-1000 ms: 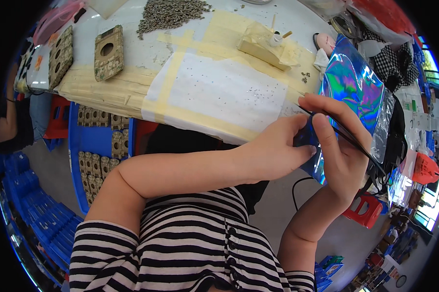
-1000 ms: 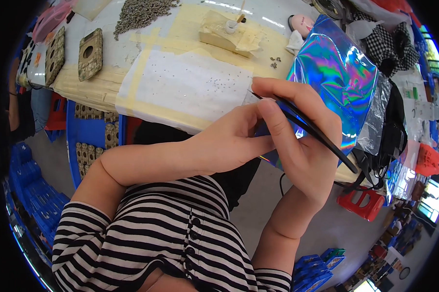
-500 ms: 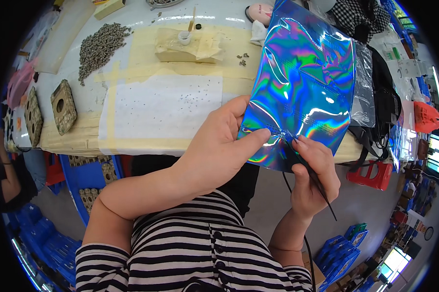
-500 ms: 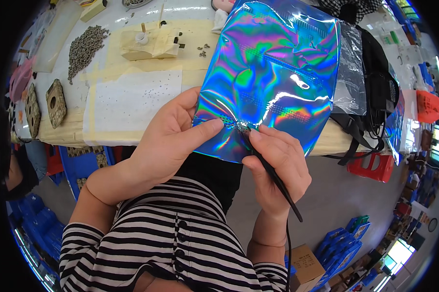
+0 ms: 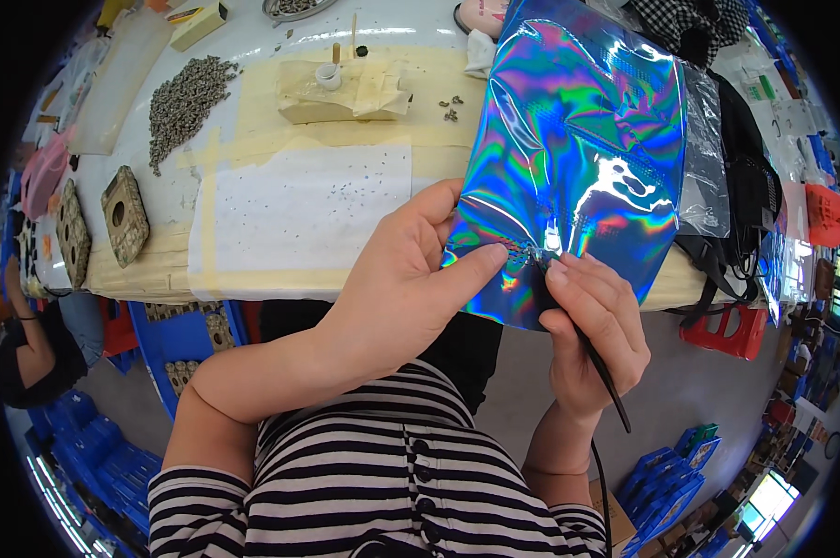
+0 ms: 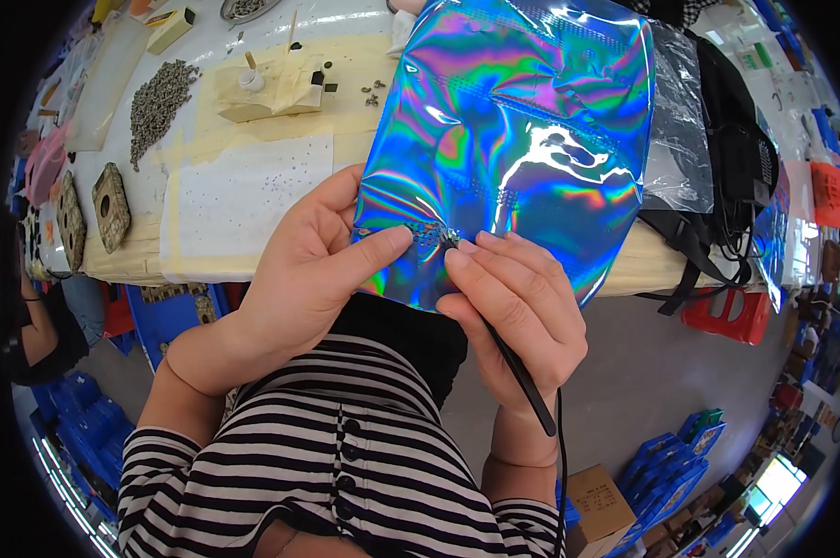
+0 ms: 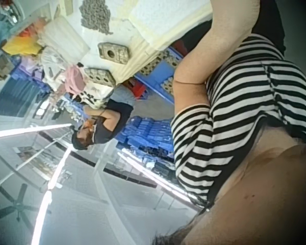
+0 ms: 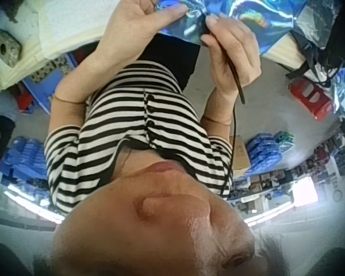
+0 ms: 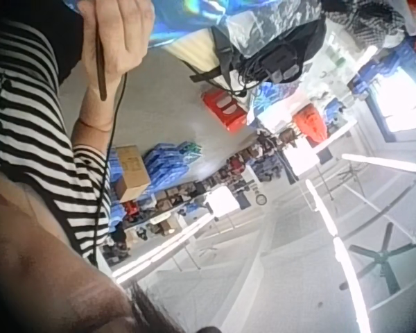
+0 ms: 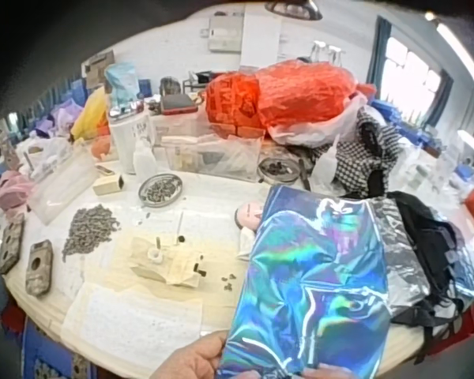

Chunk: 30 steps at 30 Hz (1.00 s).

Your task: The person uses tweezers to pick up and place small metal tracks onto a scale model tank, then uses the tweezers to apply decorative stickers or decals from a holographic sheet onto the tank parts.

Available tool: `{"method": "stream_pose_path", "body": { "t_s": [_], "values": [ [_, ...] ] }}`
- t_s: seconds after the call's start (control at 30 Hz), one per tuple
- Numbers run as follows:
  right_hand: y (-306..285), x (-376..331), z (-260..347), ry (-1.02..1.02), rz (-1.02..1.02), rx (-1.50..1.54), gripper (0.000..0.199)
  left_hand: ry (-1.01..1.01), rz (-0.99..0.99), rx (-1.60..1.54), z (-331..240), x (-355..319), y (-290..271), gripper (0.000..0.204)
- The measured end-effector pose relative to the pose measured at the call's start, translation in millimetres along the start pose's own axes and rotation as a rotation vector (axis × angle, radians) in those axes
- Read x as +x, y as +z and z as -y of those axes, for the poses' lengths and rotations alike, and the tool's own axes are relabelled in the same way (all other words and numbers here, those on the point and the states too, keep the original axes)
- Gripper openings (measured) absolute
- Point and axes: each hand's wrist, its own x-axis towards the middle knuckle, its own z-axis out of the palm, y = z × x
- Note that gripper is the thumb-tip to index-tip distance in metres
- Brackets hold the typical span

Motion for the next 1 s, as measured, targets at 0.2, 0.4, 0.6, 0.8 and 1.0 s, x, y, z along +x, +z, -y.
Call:
{"method": "stream_pose_path", "body": {
  "t_s": [0.2,0.4,0.6,0.8,1.0],
  "values": [
    [1.5,2.3,1.8,0.001,0.0,-0.005,0.03,-0.015,-0.001,0.025,-3.1,-1.2,0.8,0.044],
    [2.6,1.2,2.4,-0.042,0.002,-0.037,0.03,-0.004,-0.01,0.012,-2.5,-2.0,0.7,0.045],
    [3.8,0.4,6.1,-0.06,0.005,-0.082,0.028,-0.016,-0.009,-0.009,-3.1,-2.0,-0.4,0.045],
    [3.9,-0.1,7.1,-0.058,-0.016,-0.067,0.027,-0.011,0.004,-0.028,-2.3,-2.1,-0.7,0.045],
    [6.9,17.3,18.2,-0.069,0.035,0.007,0.025,0.007,0.063,0.021,1.8,-1.4,-5.9,0.04]
  ]
}}
